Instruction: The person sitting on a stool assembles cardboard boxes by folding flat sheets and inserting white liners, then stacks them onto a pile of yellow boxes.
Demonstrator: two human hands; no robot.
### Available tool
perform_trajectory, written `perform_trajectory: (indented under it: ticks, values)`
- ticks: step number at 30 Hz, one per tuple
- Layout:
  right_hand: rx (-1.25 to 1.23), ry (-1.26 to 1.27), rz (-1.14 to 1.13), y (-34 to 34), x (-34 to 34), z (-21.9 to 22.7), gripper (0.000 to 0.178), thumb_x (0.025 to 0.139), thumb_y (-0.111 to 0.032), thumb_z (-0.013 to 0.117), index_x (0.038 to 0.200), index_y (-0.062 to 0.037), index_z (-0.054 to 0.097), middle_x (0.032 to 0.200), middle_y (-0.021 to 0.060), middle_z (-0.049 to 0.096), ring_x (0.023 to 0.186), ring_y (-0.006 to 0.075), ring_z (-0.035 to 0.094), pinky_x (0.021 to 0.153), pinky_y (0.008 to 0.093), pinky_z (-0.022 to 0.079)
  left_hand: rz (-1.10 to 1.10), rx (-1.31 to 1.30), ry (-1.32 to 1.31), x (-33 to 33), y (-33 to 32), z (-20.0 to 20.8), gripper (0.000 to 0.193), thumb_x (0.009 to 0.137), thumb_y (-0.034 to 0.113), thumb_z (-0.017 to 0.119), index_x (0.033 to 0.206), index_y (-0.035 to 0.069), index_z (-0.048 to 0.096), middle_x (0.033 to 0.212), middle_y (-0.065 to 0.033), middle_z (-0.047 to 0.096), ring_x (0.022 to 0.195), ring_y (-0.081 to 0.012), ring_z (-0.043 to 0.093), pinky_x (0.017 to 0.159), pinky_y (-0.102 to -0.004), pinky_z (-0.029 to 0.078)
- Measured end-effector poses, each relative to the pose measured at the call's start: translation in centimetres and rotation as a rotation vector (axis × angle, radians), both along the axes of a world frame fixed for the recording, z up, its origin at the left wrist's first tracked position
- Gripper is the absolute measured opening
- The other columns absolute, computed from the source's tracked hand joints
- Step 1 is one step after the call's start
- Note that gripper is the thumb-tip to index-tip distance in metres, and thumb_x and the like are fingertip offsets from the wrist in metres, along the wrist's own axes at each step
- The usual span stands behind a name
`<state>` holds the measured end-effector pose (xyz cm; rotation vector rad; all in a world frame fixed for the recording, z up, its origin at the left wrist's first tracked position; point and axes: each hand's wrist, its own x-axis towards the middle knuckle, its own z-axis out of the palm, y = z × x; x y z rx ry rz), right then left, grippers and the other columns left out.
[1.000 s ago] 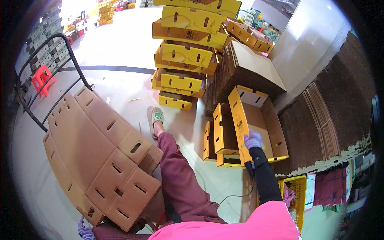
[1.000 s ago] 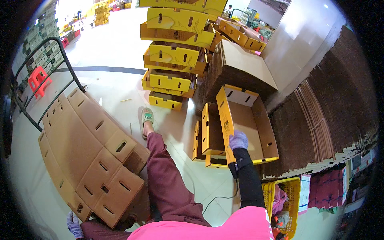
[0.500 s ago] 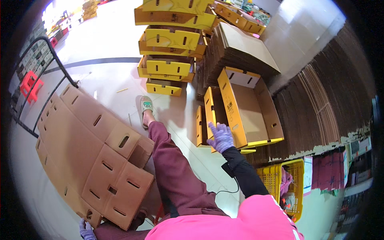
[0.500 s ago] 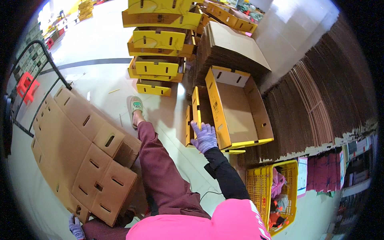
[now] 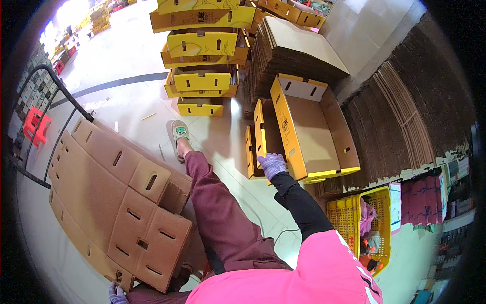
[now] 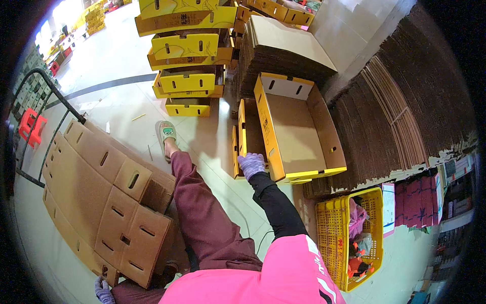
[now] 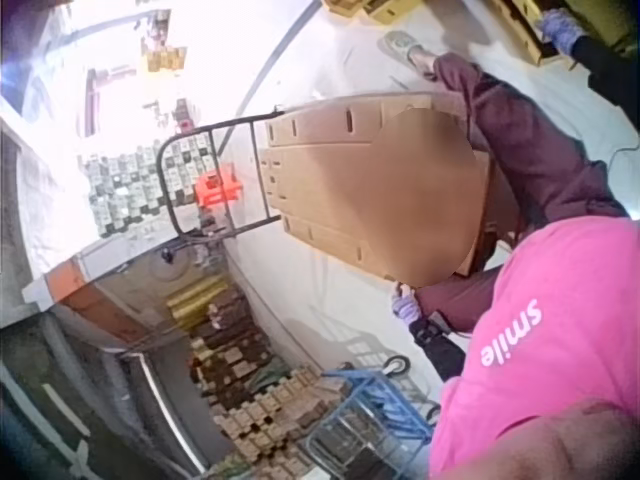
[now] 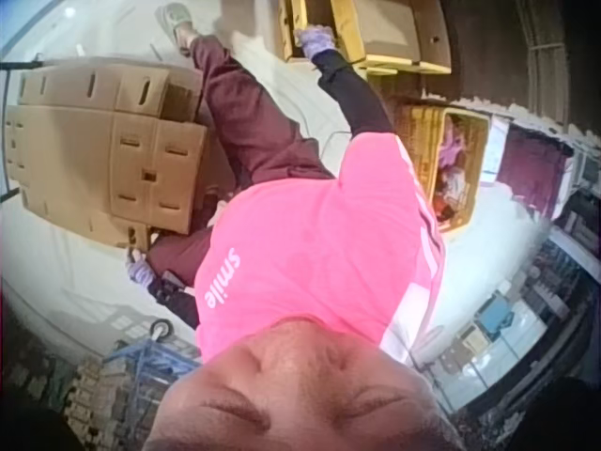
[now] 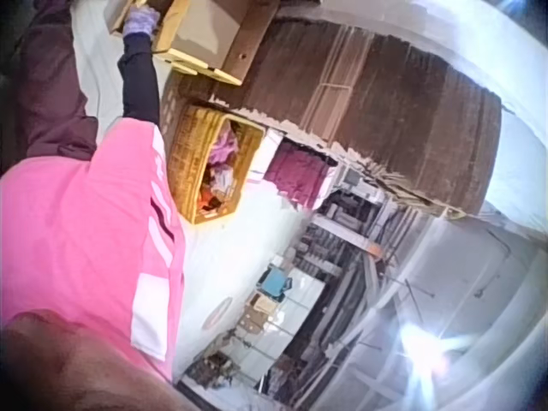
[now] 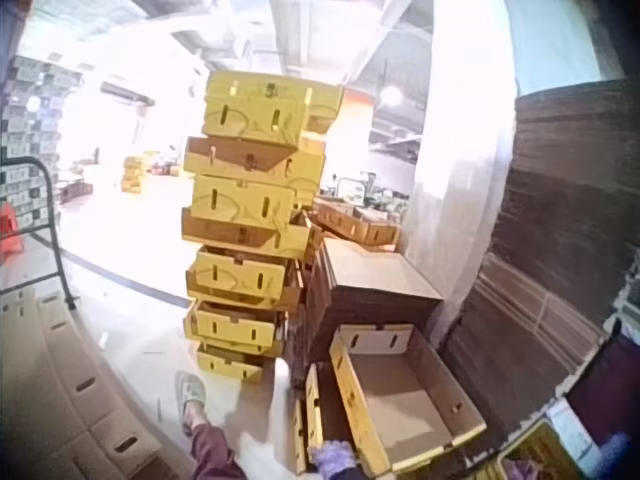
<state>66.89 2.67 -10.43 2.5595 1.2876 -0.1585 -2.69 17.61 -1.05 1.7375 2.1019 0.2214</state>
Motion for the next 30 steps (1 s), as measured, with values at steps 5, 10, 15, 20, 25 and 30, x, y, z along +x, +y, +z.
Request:
perform_trajectory:
  ticks: [5, 10, 15, 20, 25, 30]
  values:
    - [0.039, -0.003, -0.021, -0.1, -0.7, 0.1, 0.02, 0.088, -0.019, 0.054, 0.106, -0.0183, 0.059, 0.101, 0.0113, 0.063, 0.099, 0.0292, 0.061, 0.082, 0.0456, 0.045, 0.08, -0.054, -0.241, -3.9, 0.5, -3.2, 0.032, 0.091, 0.022, 0.064, 0.121, 0.008, 0.063, 0.09, -0.0138, 0.068, 0.079, -0.0227, 0.061, 0.074, -0.0334, 0.049]
    - [0.47, -0.336, 0.165, -2.4, -2.2, 3.8, 0.047, 0.086, -0.021, 0.056, 0.133, -0.0228, 0.049, 0.124, 0.0106, 0.054, 0.122, 0.0291, 0.046, 0.095, 0.0483, 0.04, -0.053, 0.03, -0.2, -8.1, 2.3, -7.5, 0.032, 0.09, 0.005, 0.055, 0.122, 0.0, 0.058, 0.109, -0.0137, 0.064, 0.097, -0.0229, 0.059, 0.088, -0.0335, 0.046]
    - [0.419, -0.195, -0.488, -5.8, 0.4, 9.4, 0.059, 0.078, -0.035, 0.067, 0.132, -0.0157, 0.05, 0.127, 0.013, 0.057, 0.115, 0.0356, 0.055, 0.094, 0.047, 0.045, 0.041, 0.048, -0.386, -10.0, 2.5, -10.2, 0.033, 0.087, 0.002, 0.057, 0.119, -0.003, 0.058, 0.11, -0.0117, 0.063, 0.099, -0.0207, 0.059, 0.091, -0.0322, 0.047]
    - [0.273, 0.174, -0.54, -5.9, 3.7, 9.8, 0.038, 0.081, -0.031, 0.062, 0.111, -0.0073, 0.063, 0.105, 0.0205, 0.066, 0.1, 0.0382, 0.061, 0.087, 0.0447, 0.049, -0.061, 0.13, -0.224, -10.3, 2.8, -10.5, 0.03, 0.086, 0.002, 0.057, 0.116, -0.002, 0.059, 0.106, -0.0105, 0.064, 0.094, -0.0203, 0.06, 0.088, -0.0325, 0.049]
    - [0.359, 0.072, -0.531, -3.7, 3.4, 7.7, 0.03, 0.081, -0.026, 0.058, 0.102, -0.0067, 0.066, 0.099, 0.0211, 0.067, 0.094, 0.0394, 0.063, 0.084, 0.0462, 0.051, -0.028, 0.101, -0.297, -10.5, 2.2, -10.7, 0.03, 0.086, 0.001, 0.057, 0.115, -0.002, 0.06, 0.107, -0.0101, 0.064, 0.093, -0.0189, 0.06, 0.086, -0.0321, 0.05]
    - [0.377, 0.068, -0.526, -4.0, 3.5, 6.8, 0.03, 0.082, -0.028, 0.057, 0.095, -0.0035, 0.067, 0.092, 0.0226, 0.067, 0.089, 0.0404, 0.064, 0.079, 0.0473, 0.051, -0.026, 0.124, -0.273, -10.7, 2.4, -10.8, 0.03, 0.085, 0.0, 0.057, 0.116, -0.002, 0.06, 0.105, -0.01, 0.065, 0.091, -0.0186, 0.061, 0.085, -0.0321, 0.05]
